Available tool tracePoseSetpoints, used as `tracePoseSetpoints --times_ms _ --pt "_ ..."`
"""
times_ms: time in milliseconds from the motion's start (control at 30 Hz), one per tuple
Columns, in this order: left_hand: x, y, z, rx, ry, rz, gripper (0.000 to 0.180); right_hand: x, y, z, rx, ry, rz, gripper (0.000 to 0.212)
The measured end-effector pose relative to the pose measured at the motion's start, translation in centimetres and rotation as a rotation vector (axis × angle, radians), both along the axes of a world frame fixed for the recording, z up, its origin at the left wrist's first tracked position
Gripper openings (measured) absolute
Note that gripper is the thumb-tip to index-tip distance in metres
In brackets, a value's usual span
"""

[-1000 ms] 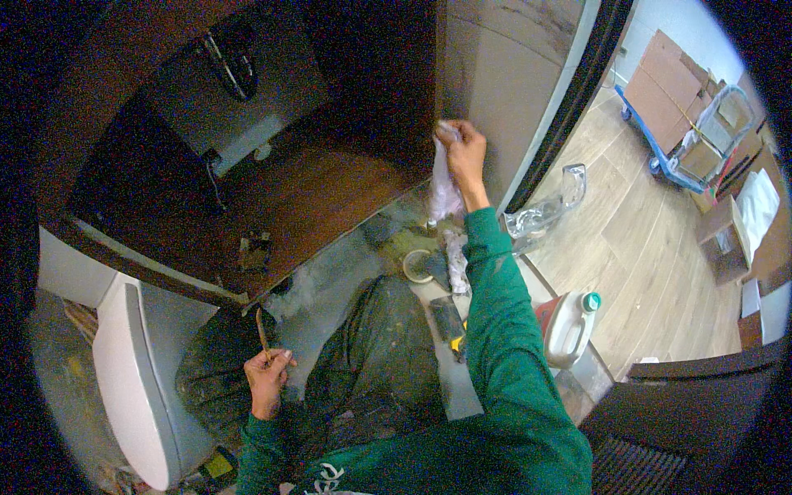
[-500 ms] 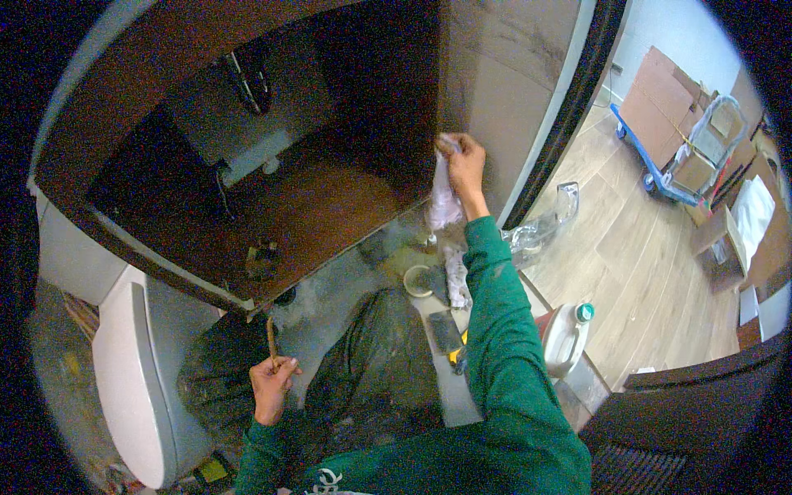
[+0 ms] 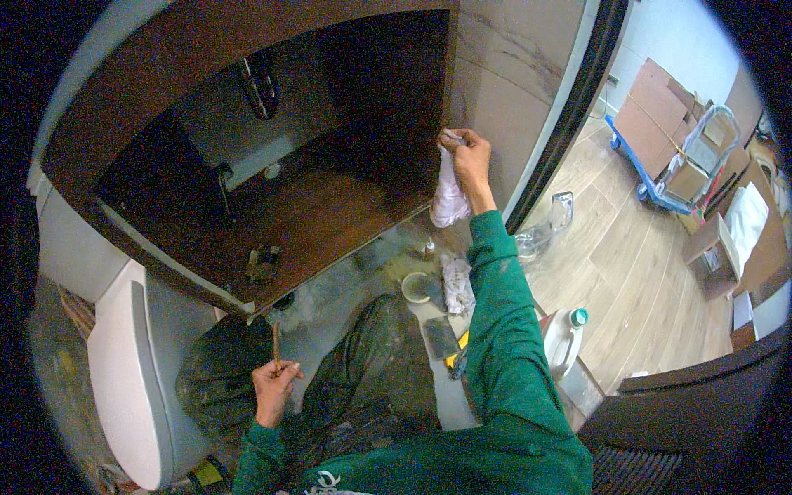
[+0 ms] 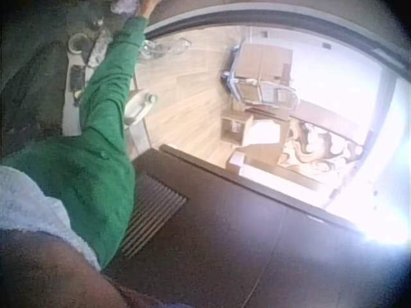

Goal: The person applies a finish to the edges of a bathroom vanity cabinet using a small brush and wipes the surface with a cloth. They then apply masking tape along the top edge of the cabinet.

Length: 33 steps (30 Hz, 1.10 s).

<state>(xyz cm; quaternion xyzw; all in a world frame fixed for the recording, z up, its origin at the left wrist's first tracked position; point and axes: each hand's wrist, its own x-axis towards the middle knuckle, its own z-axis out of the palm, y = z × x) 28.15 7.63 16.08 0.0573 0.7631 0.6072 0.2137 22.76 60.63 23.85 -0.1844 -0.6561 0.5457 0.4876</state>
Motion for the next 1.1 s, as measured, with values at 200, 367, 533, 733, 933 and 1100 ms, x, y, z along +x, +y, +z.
tracePoseSetpoints --times_ms 200,367,533,733,933,1100 --pt "-0.2 0.2 0.2 -0.009 -0.006 -0.024 0.015 -0.8 1.9 8.4 0.163 0.082 -0.094 0.021" --pt "0.0 0.7 0.5 -0.022 -0.002 -0.035 0.015 -1.2 1.7 11.2 0.253 0.1 -0.146 0.023" --pt "0.2 0.5 0.7 -0.083 0.033 -0.057 0.016 -0.9 0.3 4.2 0.094 0.014 -0.161 0.02" --pt "0.2 0.5 0.7 -0.065 -0.002 -0.066 0.016 -1.1 1.5 7.7 0.333 -0.027 -0.27 0.019" --pt "0.1 1.1 0.3 -0.059 0.022 -0.067 0.023 -1.3 2.4 7.7 0.465 0.014 -0.273 0.023" --pt "0.2 1.2 0.4 0.049 -0.032 -0.055 0.033 1.7 -2.0 -1.5 0.16 -0.252 -0.216 0.022"
